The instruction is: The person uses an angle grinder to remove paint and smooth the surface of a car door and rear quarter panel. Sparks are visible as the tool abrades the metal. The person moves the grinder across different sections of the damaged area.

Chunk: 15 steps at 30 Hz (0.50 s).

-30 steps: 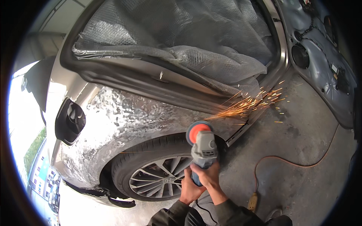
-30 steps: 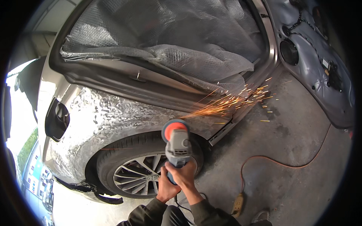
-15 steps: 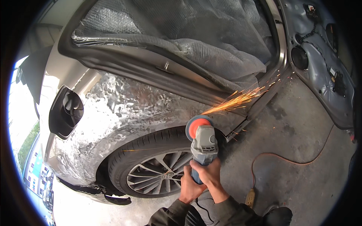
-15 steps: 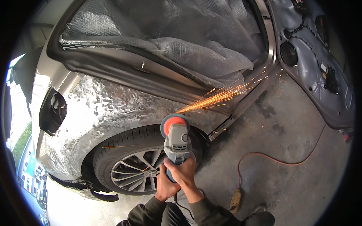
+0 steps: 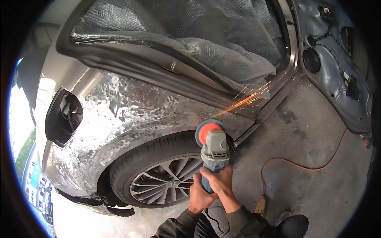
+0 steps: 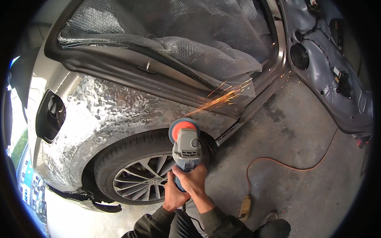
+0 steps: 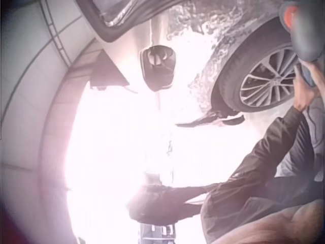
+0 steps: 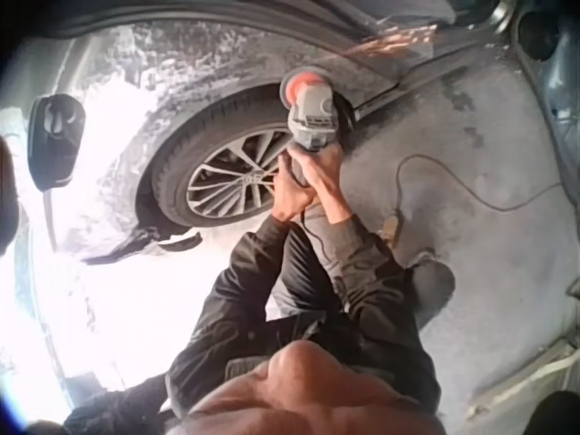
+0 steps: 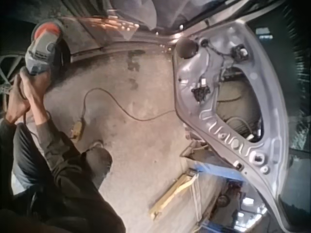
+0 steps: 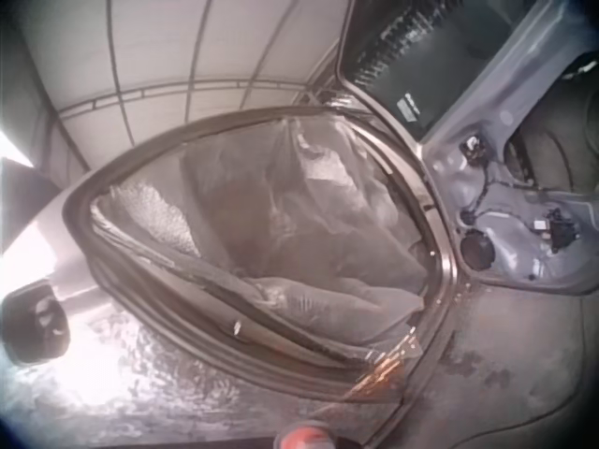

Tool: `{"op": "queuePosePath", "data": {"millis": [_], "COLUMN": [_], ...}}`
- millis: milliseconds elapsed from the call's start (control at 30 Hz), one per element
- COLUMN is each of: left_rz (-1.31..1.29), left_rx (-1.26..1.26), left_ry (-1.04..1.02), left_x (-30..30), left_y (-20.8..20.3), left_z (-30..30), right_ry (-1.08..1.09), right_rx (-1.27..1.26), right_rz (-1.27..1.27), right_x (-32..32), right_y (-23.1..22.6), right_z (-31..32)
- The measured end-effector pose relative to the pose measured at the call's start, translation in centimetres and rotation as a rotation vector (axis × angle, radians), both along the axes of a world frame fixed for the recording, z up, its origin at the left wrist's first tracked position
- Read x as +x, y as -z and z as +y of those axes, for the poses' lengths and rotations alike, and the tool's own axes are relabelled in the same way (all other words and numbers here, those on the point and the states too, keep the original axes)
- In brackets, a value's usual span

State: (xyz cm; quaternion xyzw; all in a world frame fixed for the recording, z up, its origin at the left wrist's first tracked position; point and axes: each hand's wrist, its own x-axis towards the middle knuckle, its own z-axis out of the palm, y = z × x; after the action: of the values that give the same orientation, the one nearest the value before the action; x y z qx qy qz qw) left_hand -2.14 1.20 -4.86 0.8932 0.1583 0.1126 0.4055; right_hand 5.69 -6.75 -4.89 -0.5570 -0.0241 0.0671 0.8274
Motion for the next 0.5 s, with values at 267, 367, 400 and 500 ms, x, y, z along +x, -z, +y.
{"op": "queuePosePath", "data": {"millis": [267,367,400,500], "left_rz": [-0.039,-0.045,-0.039,-0.016], "left_rx": [-0.025,-0.035,-0.042,-0.008], "left_ry": [-0.004,-0.012,-0.018,-0.019], "left_x": [-0.4,-0.3,-0.3,-0.3], "left_y": [-0.1,-1.0,-1.3,-1.2], "left_z": [-0.4,-0.4,-0.4,-0.2], "right_ry": [-0.014,-0.022,-0.037,-0.048], "right_rx": [-0.035,-0.05,-0.056,-0.011], "right_rz": [-0.015,-0.032,-0.024,0.008], "right_x": [-0.1,0.2,0.3,0.2], "right_y": [0.8,-0.6,-0.8,-0.6], "right_z": [0.3,0.0,0.0,0.0]}}
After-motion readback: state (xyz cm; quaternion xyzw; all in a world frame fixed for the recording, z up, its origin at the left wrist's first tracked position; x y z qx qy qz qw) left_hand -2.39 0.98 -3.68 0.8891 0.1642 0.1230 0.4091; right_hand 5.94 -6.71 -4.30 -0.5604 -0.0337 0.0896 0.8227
